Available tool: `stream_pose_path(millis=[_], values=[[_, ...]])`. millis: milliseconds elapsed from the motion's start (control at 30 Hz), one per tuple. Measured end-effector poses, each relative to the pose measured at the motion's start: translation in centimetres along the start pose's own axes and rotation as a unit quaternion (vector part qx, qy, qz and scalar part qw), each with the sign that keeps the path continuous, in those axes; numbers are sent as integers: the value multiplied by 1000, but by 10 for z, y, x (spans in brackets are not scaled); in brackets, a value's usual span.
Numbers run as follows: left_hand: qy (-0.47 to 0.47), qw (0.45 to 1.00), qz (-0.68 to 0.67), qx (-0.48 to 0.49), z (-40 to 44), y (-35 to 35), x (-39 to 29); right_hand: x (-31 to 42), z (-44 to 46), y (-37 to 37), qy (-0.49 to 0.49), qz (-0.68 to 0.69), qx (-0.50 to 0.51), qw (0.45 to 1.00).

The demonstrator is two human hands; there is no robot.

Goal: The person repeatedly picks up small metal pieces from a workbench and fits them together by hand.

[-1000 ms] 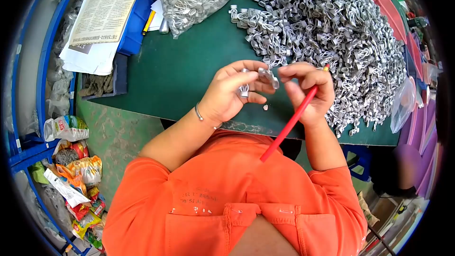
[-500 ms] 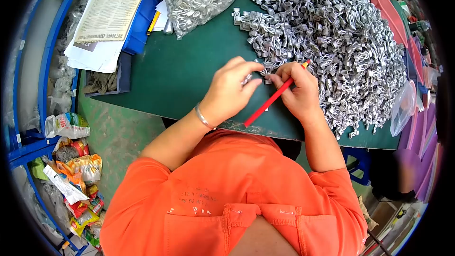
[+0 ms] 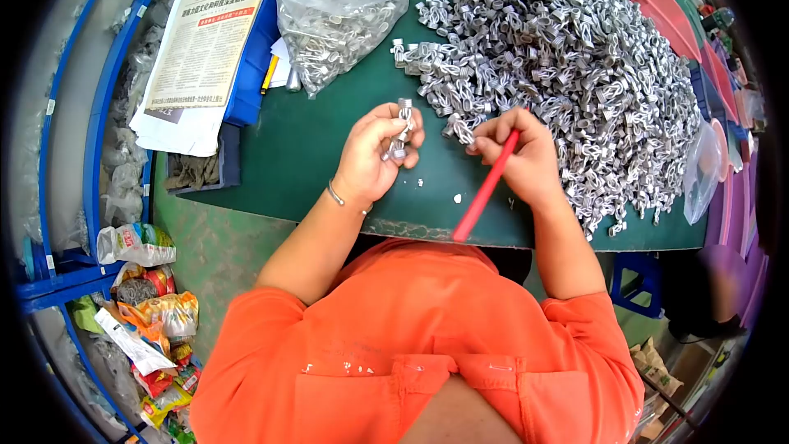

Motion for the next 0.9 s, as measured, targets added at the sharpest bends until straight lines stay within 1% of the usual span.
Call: stream_pose_path(millis=[33, 100, 167, 233, 267, 300, 333, 367, 400, 433, 467, 500, 533, 600, 633, 667, 700, 733, 767, 833, 867, 900], values=[[2, 1000, 0, -2, -2, -3, 0, 0, -1, -1, -53, 86, 28, 994], [-15, 998, 51, -33, -2, -8, -7, -1, -1, 0, -69, 97, 35, 992], [-5, 999, 22, -49, -5, -6, -3, 5, -3, -7, -37, 147, 83, 985], [-17, 996, 78, 32, -6, -16, -2, 2, -3, -11, -33, 151, 98, 983], [-35, 992, 115, 33, -7, -18, -3, 4, -4, -15, -12, 137, 115, 984], [-35, 992, 114, 31, -9, -20, -2, 7, -5, -20, 10, 123, 132, 984], [-69, 974, 212, 52, -10, -23, -7, 8, -6, -23, 23, 102, 130, 986], [-100, 944, 307, 72, -11, -27, -10, 7, -6, -24, 21, 102, 131, 986], [-176, 920, 336, 98, -11, -37, -18, 10, -8, -25, 52, 70, 130, 988], [-174, 921, 335, 97, -9, -36, -16, 13, -9, -26, 82, 39, 129, 987], [-235, 890, 366, 138, -11, -45, -22, 15, -10, -25, 104, 21, 114, 988], [-293, 853, 394, 178, -17, -54, -26, 14, -10, -25, 101, 21, 114, 988], [-263, 875, 374, 160, -16, -52, -25, 20, -11, -22, 129, -16, 88, 988], [-265, 876, 371, 157, -17, -52, -26, 29, -14, -20, 188, -71, 46, 979], [-268, 876, 369, 155, -17, -52, -27, 29, -14, -21, 188, -71, 46, 979], [-267, 876, 369, 155, -17, -53, -28, 34, -17, -19, 218, -78, 21, 973], [-239, 892, 358, 136, -16, -49, -25, 39, -21, -16, 248, -84, -4, 965], [-210, 907, 346, 117, -14, -44, -23, 40, -22, -14, 279, -88, 2, 956], [-209, 907, 346, 117, -15, -45, -23, 40, -22, -15, 278, -88, 1, 957], [-51, 956, 286, 46, -11, -25, 0, 46, -27, -11, 297, -53, -26, 953], [-50, 956, 284, 47, -10, -26, 2, 46, -28, -12, 306, -47, -23, 951], [-20, 969, 243, 47, -10, -25, 9, 46, -29, -13, 306, -47, -24, 951]])
Point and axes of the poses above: each hand's wrist, its own z-axis towards the middle knuckle, its own y-axis out of the back of the hand, x = y × z, the point moved 9 cm from there along z, towards the middle knuckle, and after that the axes turned 11 degrees about -y, right-handed, at the moved point
